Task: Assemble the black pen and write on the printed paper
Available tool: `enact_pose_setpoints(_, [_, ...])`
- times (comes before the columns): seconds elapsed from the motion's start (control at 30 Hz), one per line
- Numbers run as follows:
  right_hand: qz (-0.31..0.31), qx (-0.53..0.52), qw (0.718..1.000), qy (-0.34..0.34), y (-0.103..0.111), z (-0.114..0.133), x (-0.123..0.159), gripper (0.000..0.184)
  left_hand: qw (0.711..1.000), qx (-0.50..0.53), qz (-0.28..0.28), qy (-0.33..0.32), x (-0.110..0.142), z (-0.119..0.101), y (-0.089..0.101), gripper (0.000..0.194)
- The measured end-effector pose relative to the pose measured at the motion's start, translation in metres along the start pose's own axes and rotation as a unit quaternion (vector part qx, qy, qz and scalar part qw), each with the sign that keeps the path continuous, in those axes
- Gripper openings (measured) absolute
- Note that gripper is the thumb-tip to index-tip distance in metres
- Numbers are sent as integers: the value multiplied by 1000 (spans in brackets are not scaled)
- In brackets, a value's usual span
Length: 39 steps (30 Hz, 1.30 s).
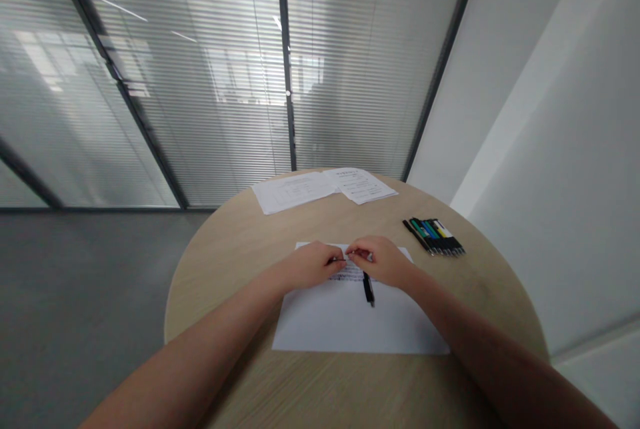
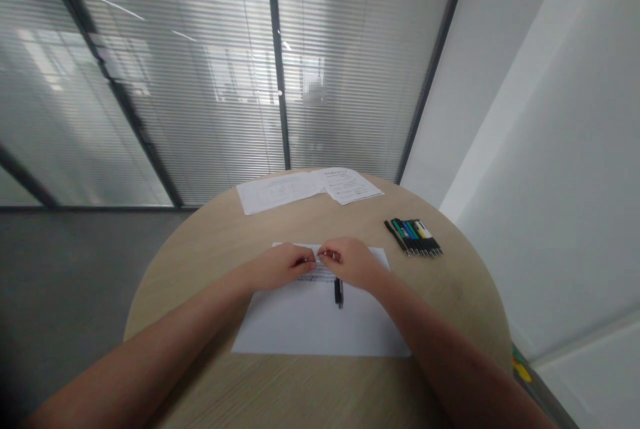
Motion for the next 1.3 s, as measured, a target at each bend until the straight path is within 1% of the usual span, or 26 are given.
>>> enact_pose_setpoints(0.2, [16, -8, 1000, -3, -2, 0, 0, 10, 1000, -3, 19, 7, 1, 3, -5, 31])
enact_pose_setpoints(0.47, [43, -2, 999, -4, -3, 2, 1, 10, 999, -3, 40, 2, 1, 2, -5, 27])
enact_pose_setpoints(0.7, [53, -1, 998, -15, -5, -1, 1, 11, 997, 13, 70, -5, 2, 3, -8, 24])
enact_pose_setpoints(0.93, [86, -4, 996, -33, -10, -7, 0, 13, 995, 29, 91, 4, 5, -1, -6, 24])
enact_pose_setpoints(1.07, [105, -2, 994, -29, -13, -7, 0, 14, 995, 31, 92, 8, 7, -2, -6, 26])
enact_pose_setpoints(1.3, [101, 8, 995, -22, -11, -3, 0, 15, 994, 35, 101, -7, 8, -3, -4, 25])
Point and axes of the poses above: each hand's wrist, its own x-axis away from the middle knuckle, its own y-axis out of the back of the hand, z = x × y, the point moved 2 cm from there along -x, towards the middle knuckle, and after that the axes turned 15 degrees about -y, right-handed, at the moved point
